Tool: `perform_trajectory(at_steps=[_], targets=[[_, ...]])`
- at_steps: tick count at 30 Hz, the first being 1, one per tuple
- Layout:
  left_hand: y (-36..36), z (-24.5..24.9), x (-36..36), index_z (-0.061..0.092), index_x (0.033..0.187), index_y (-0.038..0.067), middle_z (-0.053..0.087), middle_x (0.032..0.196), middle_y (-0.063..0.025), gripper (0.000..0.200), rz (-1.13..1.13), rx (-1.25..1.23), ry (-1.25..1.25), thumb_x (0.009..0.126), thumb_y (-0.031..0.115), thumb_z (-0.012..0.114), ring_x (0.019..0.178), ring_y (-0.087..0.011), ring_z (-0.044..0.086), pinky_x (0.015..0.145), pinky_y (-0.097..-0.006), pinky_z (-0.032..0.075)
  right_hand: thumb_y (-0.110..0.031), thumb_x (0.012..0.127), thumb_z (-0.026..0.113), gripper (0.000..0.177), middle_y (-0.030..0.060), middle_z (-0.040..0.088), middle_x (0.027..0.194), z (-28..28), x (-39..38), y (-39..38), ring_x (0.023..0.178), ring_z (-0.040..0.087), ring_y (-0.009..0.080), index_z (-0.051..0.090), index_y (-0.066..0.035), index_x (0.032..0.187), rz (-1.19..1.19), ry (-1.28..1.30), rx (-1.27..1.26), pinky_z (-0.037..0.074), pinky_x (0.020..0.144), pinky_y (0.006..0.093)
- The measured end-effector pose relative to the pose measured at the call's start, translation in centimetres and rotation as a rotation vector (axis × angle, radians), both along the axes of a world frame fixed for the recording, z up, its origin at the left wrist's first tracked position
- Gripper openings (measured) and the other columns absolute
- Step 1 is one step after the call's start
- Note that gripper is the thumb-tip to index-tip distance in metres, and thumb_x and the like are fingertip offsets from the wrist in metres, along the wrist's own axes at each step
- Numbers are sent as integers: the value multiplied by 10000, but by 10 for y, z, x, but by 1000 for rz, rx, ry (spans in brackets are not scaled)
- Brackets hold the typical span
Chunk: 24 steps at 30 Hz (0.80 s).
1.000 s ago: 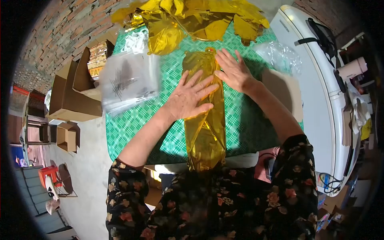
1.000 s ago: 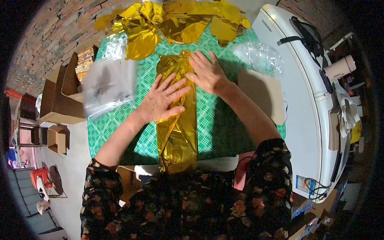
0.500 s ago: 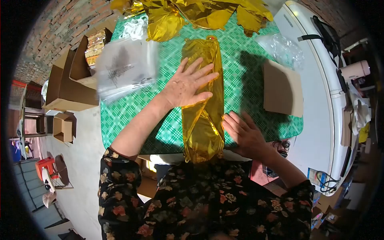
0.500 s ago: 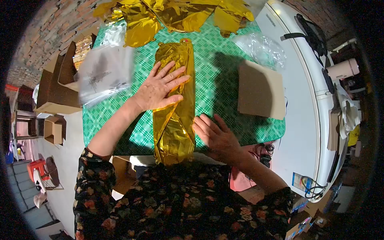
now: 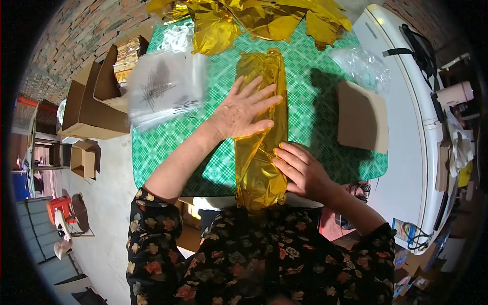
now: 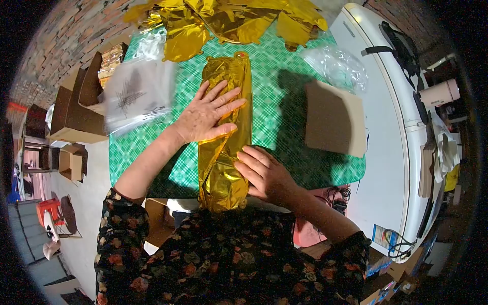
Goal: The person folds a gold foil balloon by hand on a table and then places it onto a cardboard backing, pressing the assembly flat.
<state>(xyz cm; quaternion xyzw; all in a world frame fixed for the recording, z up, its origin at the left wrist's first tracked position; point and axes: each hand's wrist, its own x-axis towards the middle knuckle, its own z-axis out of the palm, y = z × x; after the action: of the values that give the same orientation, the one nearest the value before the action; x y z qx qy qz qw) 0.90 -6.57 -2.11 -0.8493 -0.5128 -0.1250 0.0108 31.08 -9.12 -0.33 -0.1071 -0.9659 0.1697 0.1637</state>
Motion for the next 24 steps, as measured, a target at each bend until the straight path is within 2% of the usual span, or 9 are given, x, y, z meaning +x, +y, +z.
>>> perform_trajectory(at_steps=[3, 11, 15, 24], targets=[[0, -1, 0, 416, 1676, 276, 351, 1763, -57, 732, -1, 3, 5, 1066, 678, 455, 1630, -393, 267, 1326, -641, 114, -166, 815, 785, 569, 204, 652, 1401, -1, -7, 9, 1380, 577, 387, 677, 36, 1335, 1, 37, 70, 493, 1175, 507], [0, 0, -2, 408, 1682, 276, 353, 1760, -69, 737, -20, 5, 3, 1058, 664, 460, 1625, -405, 271, 1323, -651, 109, -45, 830, 697, 445, 203, 680, 1336, 0, -40, 47, 1269, 651, 377, 697, 50, 1264, 25, 215, 163, 551, 1074, 488], [0, 0, -3, 402, 1687, 277, 352, 1761, -70, 746, -29, 6, -7, 1054, 668, 455, 1623, -408, 274, 1322, -658, 108, -46, 837, 709, 430, 192, 682, 1308, 4, -46, 60, 1244, 654, 377, 698, 50, 1255, 28, 196, 145, 565, 1049, 450], [1, 0, -3, 345, 1708, 197, 348, 1764, -69, 860, -23, -10, -8, 1032, 717, 465, 1636, -392, 266, 1331, -644, 108, -75, 860, 723, 518, 231, 645, 1375, -5, -49, 65, 1314, 614, 413, 644, 27, 1362, 15, 131, 130, 529, 1107, 485]])
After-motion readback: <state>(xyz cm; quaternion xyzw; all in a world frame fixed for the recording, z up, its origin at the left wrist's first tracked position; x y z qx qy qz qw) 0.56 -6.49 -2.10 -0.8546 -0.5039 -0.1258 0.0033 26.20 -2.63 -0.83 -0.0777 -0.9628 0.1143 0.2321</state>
